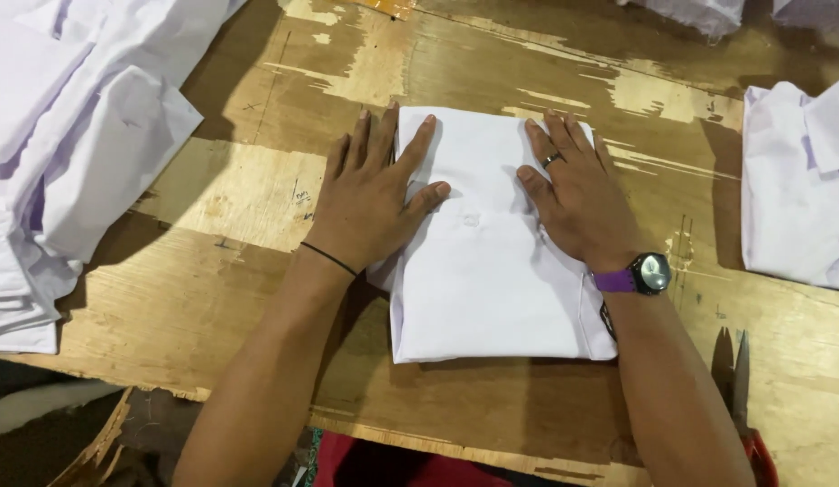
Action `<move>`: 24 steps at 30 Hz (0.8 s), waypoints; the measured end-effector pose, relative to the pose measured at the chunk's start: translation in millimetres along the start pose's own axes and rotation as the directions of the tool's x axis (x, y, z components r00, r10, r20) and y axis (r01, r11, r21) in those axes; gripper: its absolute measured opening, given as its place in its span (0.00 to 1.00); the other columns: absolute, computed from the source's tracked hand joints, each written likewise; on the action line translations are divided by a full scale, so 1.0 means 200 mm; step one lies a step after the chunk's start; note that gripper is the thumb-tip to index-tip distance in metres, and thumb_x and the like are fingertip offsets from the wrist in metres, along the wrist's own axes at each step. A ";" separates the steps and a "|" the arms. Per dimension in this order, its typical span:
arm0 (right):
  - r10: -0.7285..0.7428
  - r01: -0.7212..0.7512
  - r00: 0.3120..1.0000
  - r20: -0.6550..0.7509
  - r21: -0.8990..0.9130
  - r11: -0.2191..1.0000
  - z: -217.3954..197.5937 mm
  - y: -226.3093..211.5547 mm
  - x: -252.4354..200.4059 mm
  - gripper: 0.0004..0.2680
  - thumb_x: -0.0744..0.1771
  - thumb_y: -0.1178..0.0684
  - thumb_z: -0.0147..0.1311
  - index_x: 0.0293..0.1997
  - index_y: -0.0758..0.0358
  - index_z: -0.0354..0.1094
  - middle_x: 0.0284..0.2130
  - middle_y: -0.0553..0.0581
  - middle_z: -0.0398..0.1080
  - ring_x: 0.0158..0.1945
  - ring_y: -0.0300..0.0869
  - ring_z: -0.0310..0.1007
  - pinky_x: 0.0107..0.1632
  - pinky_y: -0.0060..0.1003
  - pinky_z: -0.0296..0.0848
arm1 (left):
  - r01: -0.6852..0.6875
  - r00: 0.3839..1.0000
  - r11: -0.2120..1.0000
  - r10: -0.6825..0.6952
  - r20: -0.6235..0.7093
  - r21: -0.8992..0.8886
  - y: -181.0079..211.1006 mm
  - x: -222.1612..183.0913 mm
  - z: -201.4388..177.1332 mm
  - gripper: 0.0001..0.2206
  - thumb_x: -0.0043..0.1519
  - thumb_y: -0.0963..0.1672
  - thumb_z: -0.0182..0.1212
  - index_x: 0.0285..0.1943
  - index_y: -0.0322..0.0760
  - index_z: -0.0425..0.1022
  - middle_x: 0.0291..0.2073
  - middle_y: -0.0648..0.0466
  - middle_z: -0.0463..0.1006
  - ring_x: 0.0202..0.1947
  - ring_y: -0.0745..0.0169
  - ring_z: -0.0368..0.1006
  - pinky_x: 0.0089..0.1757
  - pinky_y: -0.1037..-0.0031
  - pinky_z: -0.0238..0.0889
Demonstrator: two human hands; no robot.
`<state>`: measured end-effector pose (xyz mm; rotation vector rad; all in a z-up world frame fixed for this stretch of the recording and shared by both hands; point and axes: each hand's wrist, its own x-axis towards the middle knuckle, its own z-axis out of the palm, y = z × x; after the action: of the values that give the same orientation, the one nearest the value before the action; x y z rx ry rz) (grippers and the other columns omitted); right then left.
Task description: Folding a white school shirt and trimming loose threads with scissors on a wooden workbench.
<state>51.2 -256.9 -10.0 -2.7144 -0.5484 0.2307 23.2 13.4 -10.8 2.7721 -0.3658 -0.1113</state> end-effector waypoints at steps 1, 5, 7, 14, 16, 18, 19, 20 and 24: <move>0.011 -0.011 1.000 -0.006 -0.004 1.000 0.00 0.00 0.00 0.28 0.71 0.32 0.23 0.78 0.59 0.43 0.77 0.62 0.40 0.79 0.53 0.32 0.74 0.54 0.30 | -0.005 1.000 1.000 0.005 0.006 0.007 0.00 0.00 0.00 0.34 0.68 0.63 0.31 0.82 0.58 0.40 0.80 0.44 0.38 0.78 0.35 0.31 0.68 0.47 0.29; 0.027 -0.027 1.000 -0.013 0.017 0.999 0.01 0.01 -0.01 0.27 0.72 0.33 0.25 0.78 0.58 0.44 0.77 0.61 0.40 0.79 0.52 0.32 0.75 0.53 0.29 | -0.067 0.998 0.996 0.067 -0.007 -0.066 -0.04 0.01 0.00 0.34 0.71 0.60 0.36 0.82 0.52 0.34 0.79 0.39 0.42 0.77 0.31 0.33 0.67 0.44 0.31; 0.046 -0.046 0.999 -0.019 0.027 0.999 -0.02 -0.01 -0.02 0.28 0.71 0.33 0.25 0.78 0.59 0.45 0.77 0.63 0.40 0.79 0.56 0.32 0.74 0.58 0.29 | -0.049 0.999 0.978 0.045 -0.025 -0.201 -0.06 0.00 -0.05 0.32 0.71 0.59 0.33 0.82 0.53 0.34 0.80 0.40 0.44 0.78 0.33 0.34 0.67 0.44 0.32; -0.150 0.147 0.989 -0.014 -0.138 0.980 -0.09 -0.43 -0.14 0.27 0.72 0.31 0.20 0.76 0.57 0.47 0.76 0.64 0.42 0.78 0.58 0.36 0.73 0.66 0.32 | -0.240 0.967 0.961 0.224 -0.125 -0.139 -0.08 0.01 -0.05 0.25 0.76 0.55 0.32 0.83 0.58 0.43 0.81 0.60 0.34 0.79 0.50 0.22 0.71 0.42 0.27; -0.209 0.202 0.978 -0.015 -0.197 0.959 0.06 -0.49 -0.20 0.27 0.71 0.30 0.25 0.75 0.57 0.49 0.76 0.63 0.44 0.78 0.59 0.36 0.71 0.68 0.34 | -0.217 0.976 0.969 0.211 -0.062 -0.121 -0.06 0.02 -0.05 0.25 0.74 0.55 0.32 0.81 0.57 0.47 0.80 0.58 0.40 0.78 0.45 0.26 0.69 0.40 0.28; -0.261 0.250 0.965 -0.012 -0.255 0.934 0.16 -0.54 -0.22 0.27 0.71 0.29 0.29 0.75 0.57 0.51 0.76 0.63 0.45 0.78 0.59 0.36 0.70 0.71 0.36 | -0.199 0.980 0.974 0.200 0.005 -0.105 -0.07 0.02 -0.02 0.25 0.73 0.55 0.31 0.80 0.57 0.51 0.79 0.56 0.45 0.77 0.39 0.30 0.67 0.39 0.29; -0.253 0.238 0.967 -0.021 -0.265 0.934 0.18 -0.55 -0.22 0.28 0.71 0.29 0.28 0.74 0.58 0.51 0.76 0.62 0.44 0.78 0.59 0.39 0.70 0.71 0.40 | -0.213 0.975 0.977 0.211 -0.065 -0.017 -0.09 0.03 0.01 0.24 0.73 0.54 0.35 0.80 0.57 0.52 0.78 0.55 0.49 0.76 0.36 0.37 0.66 0.41 0.35; -0.242 0.225 0.970 -0.028 -0.275 0.935 0.21 -0.56 -0.22 0.28 0.71 0.29 0.26 0.74 0.58 0.51 0.77 0.62 0.43 0.77 0.59 0.42 0.69 0.71 0.43 | -0.220 0.965 0.973 0.228 -0.131 0.071 -0.10 0.03 0.04 0.23 0.73 0.53 0.38 0.79 0.57 0.54 0.77 0.55 0.53 0.75 0.33 0.44 0.65 0.43 0.42; -0.249 0.214 0.966 -0.066 -0.330 0.919 0.24 -0.56 -0.23 0.26 0.72 0.31 0.27 0.76 0.56 0.50 0.77 0.61 0.44 0.77 0.56 0.45 0.69 0.70 0.47 | -0.180 0.980 0.978 0.187 -0.064 0.102 -0.10 0.05 0.05 0.25 0.73 0.54 0.36 0.81 0.57 0.49 0.78 0.55 0.51 0.75 0.35 0.42 0.66 0.45 0.38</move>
<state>-40.2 -164.1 -8.4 -2.9112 -0.9411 -0.0750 37.2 25.2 -27.9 2.8096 -0.6210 0.0549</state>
